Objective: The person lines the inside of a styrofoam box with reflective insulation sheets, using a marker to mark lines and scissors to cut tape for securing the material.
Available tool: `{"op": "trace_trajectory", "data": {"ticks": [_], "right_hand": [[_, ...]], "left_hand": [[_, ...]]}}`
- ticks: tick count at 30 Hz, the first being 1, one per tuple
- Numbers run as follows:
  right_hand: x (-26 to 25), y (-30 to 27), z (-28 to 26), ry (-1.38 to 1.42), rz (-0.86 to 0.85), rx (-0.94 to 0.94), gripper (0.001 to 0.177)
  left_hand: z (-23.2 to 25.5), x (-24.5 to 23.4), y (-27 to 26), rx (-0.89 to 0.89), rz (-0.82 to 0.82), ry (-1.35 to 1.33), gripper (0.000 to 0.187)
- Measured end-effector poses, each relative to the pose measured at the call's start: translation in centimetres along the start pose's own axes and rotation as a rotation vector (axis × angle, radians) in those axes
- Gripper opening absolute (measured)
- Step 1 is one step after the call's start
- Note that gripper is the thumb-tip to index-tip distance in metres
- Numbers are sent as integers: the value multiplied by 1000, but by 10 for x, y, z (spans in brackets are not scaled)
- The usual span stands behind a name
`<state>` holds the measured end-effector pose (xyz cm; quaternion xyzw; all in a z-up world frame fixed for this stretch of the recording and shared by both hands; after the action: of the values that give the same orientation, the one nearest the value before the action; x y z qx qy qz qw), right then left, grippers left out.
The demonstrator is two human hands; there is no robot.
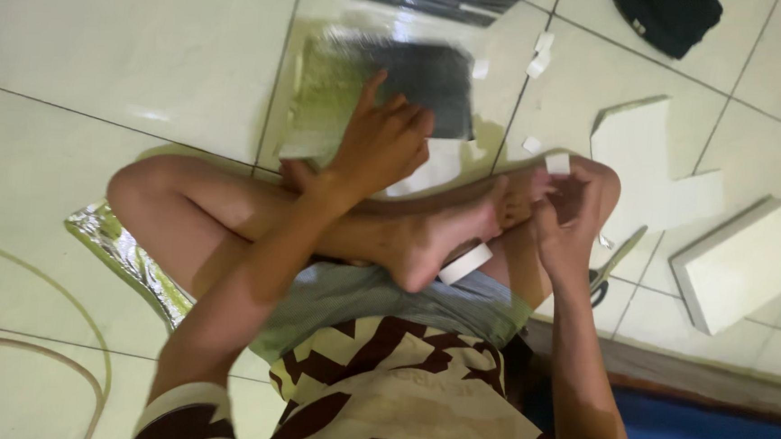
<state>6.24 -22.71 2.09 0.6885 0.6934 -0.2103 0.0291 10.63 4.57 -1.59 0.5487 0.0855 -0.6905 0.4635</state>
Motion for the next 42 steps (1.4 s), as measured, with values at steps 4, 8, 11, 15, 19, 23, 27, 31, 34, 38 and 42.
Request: {"op": "trace_trajectory", "data": {"ticks": [4,8,11,15,19,23,27,31,34,38,42], "right_hand": [[45,0,-63,36,-152,-266,60],[66,2,-106,145,-209,-282,34],[47,0,-142,134,-196,-340,5],[15,-11,-191,-106,-1,-325,10],[15,-30,-223,-333,-254,-341,10],[27,-28,-223,-542,-381,-323,9],[30,-27,-218,-600,-378,-242,12],[33,-28,-215,-601,-373,-261,12],[32,-29,-212,-630,-341,-239,12],[33,-30,-214,-626,-324,-288,10],[33,-30,-214,-629,-319,-297,9]], "left_hand": [[16,-106,30,11,-9,-343,20],[16,-171,54,-132,-289,-508,26],[22,-196,64,-135,-325,-552,29],[30,-197,66,-115,-362,-669,32],[44,-186,72,-135,-443,-685,34],[55,-172,78,-138,-564,-685,35],[61,-164,80,-112,-564,-710,39],[64,-160,79,-111,-571,-739,38],[65,-161,79,-109,-564,-738,37],[67,-162,80,-114,-598,-751,34],[67,-163,82,-89,-597,-760,35]]}}
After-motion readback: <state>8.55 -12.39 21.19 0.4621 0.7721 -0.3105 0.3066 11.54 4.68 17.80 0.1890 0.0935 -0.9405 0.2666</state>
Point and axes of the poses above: each hand's wrist, its own y-axis towards the middle knuckle, its own x-axis out of the palm, z = x × y, the point moved 5 cm from there along y, towards the middle knuckle, and after that the axes turned 15 degrees about x, right-handed, at the moved point
